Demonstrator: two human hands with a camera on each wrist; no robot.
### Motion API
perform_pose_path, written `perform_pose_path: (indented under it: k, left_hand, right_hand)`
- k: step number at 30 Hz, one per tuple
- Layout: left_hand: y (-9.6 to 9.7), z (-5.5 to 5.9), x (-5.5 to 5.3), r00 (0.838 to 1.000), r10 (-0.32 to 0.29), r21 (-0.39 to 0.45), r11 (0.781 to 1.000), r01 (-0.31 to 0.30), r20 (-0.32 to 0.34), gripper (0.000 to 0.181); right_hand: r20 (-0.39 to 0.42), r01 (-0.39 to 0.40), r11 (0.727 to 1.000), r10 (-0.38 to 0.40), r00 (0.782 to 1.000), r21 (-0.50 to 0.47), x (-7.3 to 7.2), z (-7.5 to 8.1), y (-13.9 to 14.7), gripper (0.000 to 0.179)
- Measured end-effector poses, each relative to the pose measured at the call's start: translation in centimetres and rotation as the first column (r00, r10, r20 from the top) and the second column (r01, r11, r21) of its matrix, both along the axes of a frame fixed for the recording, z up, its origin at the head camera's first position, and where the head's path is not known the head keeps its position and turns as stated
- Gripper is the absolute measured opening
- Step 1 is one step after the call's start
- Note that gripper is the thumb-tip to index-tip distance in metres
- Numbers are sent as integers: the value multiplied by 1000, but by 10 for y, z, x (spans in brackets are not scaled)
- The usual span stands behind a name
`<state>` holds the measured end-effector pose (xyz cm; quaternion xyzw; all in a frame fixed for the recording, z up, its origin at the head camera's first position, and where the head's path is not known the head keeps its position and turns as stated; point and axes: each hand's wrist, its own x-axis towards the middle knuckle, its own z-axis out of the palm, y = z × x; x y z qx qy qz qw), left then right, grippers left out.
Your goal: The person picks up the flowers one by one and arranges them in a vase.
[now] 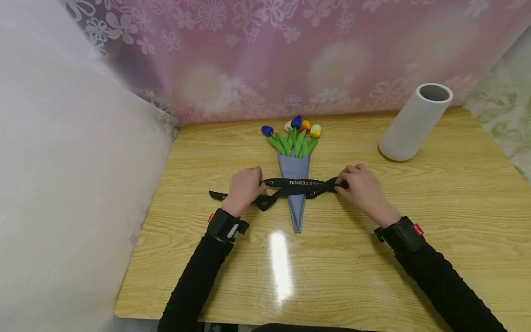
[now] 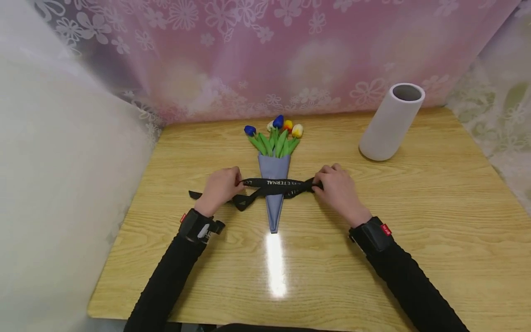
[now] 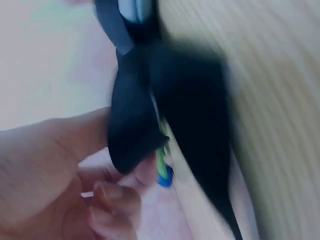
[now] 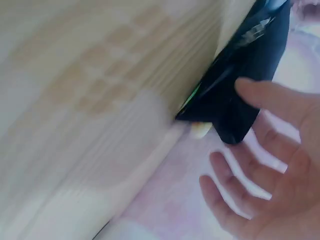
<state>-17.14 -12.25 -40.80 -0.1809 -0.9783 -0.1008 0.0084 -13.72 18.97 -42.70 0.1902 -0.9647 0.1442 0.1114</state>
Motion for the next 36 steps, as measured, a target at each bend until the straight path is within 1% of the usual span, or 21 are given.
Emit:
perform_pose_path:
  k: [2,3,4,6,8,10,12,14,17,20,23,25,27,29,31,33,36]
  left_hand:
    - [-9,0,2,999,49,-11,999,-48,16,13]
    - [-12,0,4,998,66,-11,998,-66,22,14]
    - [-13,1,4,997,72,-7,997,-72,24,16]
    - [-12,2,4,998,59,23,998,-59,11,22]
    - [-4,5,2,999,11,66,998,-9,-30,28]
    - [8,7,-2,995,-59,101,993,67,-79,30]
    - [23,7,-7,985,-129,120,983,142,-111,26]
    - [37,6,-11,977,-185,104,975,196,-106,23]
    - [52,4,-14,971,-230,51,971,234,-69,19]
    - [58,2,-15,968,-248,1,969,249,-43,14]
    - [57,-2,-13,965,-259,7,966,259,-35,11]
    - [53,-4,-12,968,-246,25,969,247,-42,11]
    - [46,-4,-11,976,-209,48,976,212,-54,10]
    - [36,-3,-11,988,-141,67,987,145,-58,9]
    - [23,-2,-11,996,-68,73,995,72,-55,9]
    - [9,-3,-11,999,3,77,997,0,-40,9]
    - [-14,-6,-10,997,73,80,994,-72,-11,11]
  right_hand:
    - [-6,31,1000,-31,999,-2,4,2,12,12]
    - [-16,30,1000,-30,999,-5,5,3,16,12]
    - [-26,21,1000,-21,999,-18,5,4,19,13]
    - [-57,-20,998,17,998,-55,5,6,18,20]
    - [-99,-77,993,68,993,-91,2,9,9,26]
    - [-120,-129,984,115,986,-121,-2,11,-6,25]
    - [-116,-183,976,169,979,-121,-5,12,-23,20]
    - [-86,-217,972,210,974,-87,-7,12,-39,25]
    - [-45,-251,968,250,967,-15,-10,11,-58,29]
    - [-17,-251,968,251,968,21,-11,8,-65,20]
    - [19,-229,973,229,973,4,-10,4,-61,10]
    - [35,-197,980,197,980,-5,-8,3,-52,10]
    - [33,-157,988,157,987,-9,-8,1,-39,10]
    - [24,-112,994,112,993,-5,-7,0,-24,10]
    - [21,-72,997,72,997,-1,-5,0,-8,10]
    - [24,-49,999,49,999,-3,-2,-1,6,10]
    - [49,-34,999,34,998,-1,3,-1,24,10]
